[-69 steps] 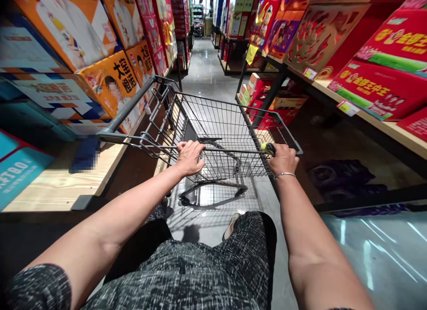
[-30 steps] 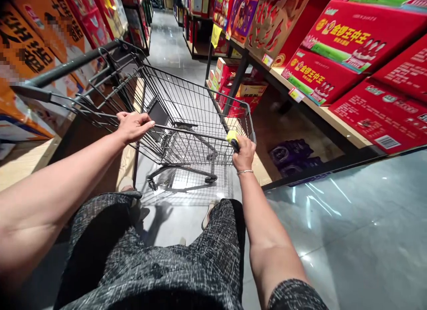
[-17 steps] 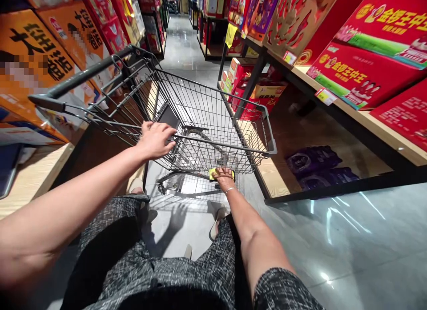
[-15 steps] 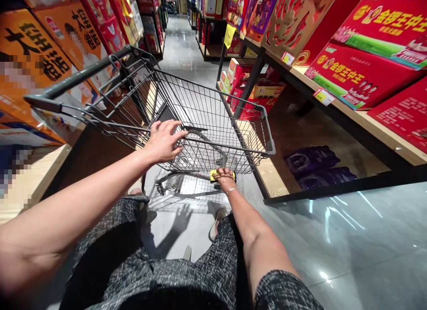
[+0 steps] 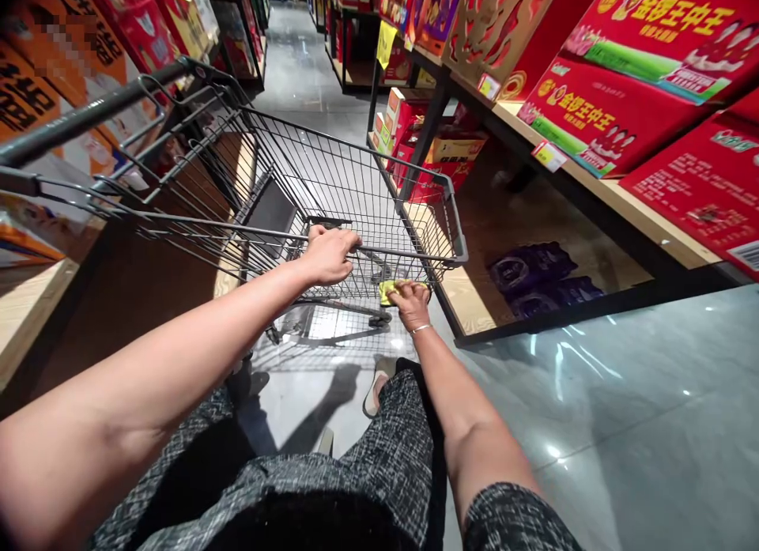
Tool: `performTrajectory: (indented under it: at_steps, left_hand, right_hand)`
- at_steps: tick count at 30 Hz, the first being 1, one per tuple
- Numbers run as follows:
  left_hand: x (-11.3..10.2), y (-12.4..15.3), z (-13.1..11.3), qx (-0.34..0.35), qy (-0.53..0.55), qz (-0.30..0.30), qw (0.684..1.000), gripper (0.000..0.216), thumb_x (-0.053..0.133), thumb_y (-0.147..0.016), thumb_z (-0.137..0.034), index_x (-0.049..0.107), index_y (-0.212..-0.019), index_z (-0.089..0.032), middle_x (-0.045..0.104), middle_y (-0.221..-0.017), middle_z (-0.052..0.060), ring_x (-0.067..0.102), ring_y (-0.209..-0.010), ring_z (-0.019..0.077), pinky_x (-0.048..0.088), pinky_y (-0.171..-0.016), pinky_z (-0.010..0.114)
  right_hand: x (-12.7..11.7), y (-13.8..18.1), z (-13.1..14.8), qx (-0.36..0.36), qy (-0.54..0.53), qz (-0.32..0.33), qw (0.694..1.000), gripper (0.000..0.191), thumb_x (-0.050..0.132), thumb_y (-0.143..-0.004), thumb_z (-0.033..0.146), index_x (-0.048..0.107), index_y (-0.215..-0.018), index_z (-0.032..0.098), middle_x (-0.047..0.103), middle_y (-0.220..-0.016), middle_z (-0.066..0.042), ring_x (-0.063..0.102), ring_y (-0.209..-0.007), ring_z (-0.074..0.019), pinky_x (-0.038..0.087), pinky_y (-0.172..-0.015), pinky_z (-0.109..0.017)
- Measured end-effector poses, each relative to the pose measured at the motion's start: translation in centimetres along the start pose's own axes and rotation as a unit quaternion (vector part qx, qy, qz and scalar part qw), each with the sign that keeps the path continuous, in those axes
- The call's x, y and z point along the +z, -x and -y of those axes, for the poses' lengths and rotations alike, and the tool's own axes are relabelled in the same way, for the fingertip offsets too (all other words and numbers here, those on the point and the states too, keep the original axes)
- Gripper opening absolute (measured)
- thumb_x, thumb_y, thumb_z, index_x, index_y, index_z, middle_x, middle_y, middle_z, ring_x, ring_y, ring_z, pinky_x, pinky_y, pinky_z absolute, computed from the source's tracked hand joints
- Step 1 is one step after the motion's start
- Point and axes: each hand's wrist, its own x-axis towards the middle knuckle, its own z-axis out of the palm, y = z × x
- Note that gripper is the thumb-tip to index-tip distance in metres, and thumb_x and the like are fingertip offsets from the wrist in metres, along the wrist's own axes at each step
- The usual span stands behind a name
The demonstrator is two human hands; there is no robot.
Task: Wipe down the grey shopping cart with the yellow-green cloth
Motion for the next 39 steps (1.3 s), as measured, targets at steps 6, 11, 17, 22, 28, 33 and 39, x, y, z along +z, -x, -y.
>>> performTrajectory:
  at_steps: [6, 11, 17, 22, 28, 33, 39]
  left_hand:
    - [0.6, 0.0, 0.2, 0.010, -0.007, -0.015, 1.000, 0.034, 0.058, -0.074, -0.015, 0.057, -0.108, -0.021, 0.066, -0.111, 0.008, 0.055, -0.108, 0.0279, 0.024, -0.094, 0.046]
    - [0.8, -0.1, 0.2, 0.005, -0.019, -0.022, 1.000, 0.032, 0.059, -0.074, -0.014, 0.058, -0.105, -0.021, 0.067, -0.108, 0.008, 0.055, -0.105, 0.0286, 0.025, -0.093, 0.047]
    - [1.0, 0.1, 0.1, 0.005, -0.011, -0.022, 1.000, 0.033, 0.059, -0.075, -0.016, 0.059, -0.107, -0.022, 0.067, -0.113, 0.007, 0.054, -0.109, 0.0286, 0.023, -0.098, 0.048]
    - [1.6, 0.9, -0.8, 0.021, -0.012, -0.040, 0.999, 0.031, 0.059, -0.076, -0.018, 0.058, -0.107, -0.019, 0.066, -0.112, 0.010, 0.054, -0.110, 0.0299, 0.020, -0.103, 0.050]
    - [1.8, 1.1, -1.4, 0.043, -0.007, -0.050, 0.998, 0.031, 0.057, -0.075, -0.016, 0.060, -0.105, -0.019, 0.068, -0.110, 0.010, 0.056, -0.108, 0.0290, 0.021, -0.105, 0.050]
    - [1.2, 0.4, 0.0, 0.057, 0.001, -0.033, 0.998, 0.032, 0.056, -0.076, -0.019, 0.063, -0.107, -0.022, 0.070, -0.106, 0.007, 0.057, -0.106, 0.0272, 0.025, -0.102, 0.045]
    - [1.0, -0.6, 3.8, 0.100, 0.016, -0.034, 0.994, 0.035, 0.042, -0.095, -0.043, 0.067, -0.116, -0.031, 0.071, -0.111, 0.004, 0.056, -0.108, 0.0255, 0.023, -0.096, 0.045]
  right_hand:
    - [-2.0, 1.4, 0.5, -0.032, -0.021, 0.027, 0.999, 0.038, 0.055, -0.086, 0.009, 0.075, -0.106, 0.036, 0.064, -0.121, -0.002, 0.046, -0.113, -0.0237, 0.036, -0.094, -0.039]
    - [-10.6, -1.5, 1.4, 0.005, -0.050, -0.213, 0.976, 0.051, 0.051, -0.087, 0.011, 0.063, -0.129, 0.036, 0.054, -0.135, -0.005, 0.040, -0.126, -0.0281, 0.035, -0.102, -0.045]
    - [-14.7, -3.4, -1.0, 0.059, -0.026, -0.088, 0.994, 0.062, 0.054, -0.076, 0.007, 0.058, -0.135, 0.027, 0.061, -0.127, -0.009, 0.052, -0.104, -0.0265, 0.039, -0.084, -0.038]
    - [-15.7, -3.2, -4.2, 0.107, 0.022, -0.005, 0.994, 0.037, 0.054, -0.077, 0.012, 0.065, -0.110, 0.024, 0.068, -0.105, -0.007, 0.055, -0.090, -0.0223, 0.036, -0.073, -0.032]
    - [-16.1, -1.7, -3.8, 0.135, 0.015, -0.005, 0.991, 0.037, 0.053, -0.072, 0.011, 0.064, -0.105, 0.023, 0.068, -0.103, -0.007, 0.054, -0.091, -0.0237, 0.035, -0.071, -0.032]
    - [-13.7, 1.3, -1.1, 0.159, -0.027, -0.138, 0.977, 0.060, 0.048, -0.073, 0.010, 0.059, -0.131, 0.023, 0.062, -0.122, -0.013, 0.050, -0.107, -0.0307, 0.041, -0.087, -0.044]
    - [-7.4, 4.7, 1.6, 0.095, -0.006, -0.174, 0.980, 0.061, 0.048, -0.082, 0.010, 0.058, -0.137, 0.033, 0.050, -0.142, -0.009, 0.033, -0.134, -0.0339, 0.033, -0.106, -0.053]
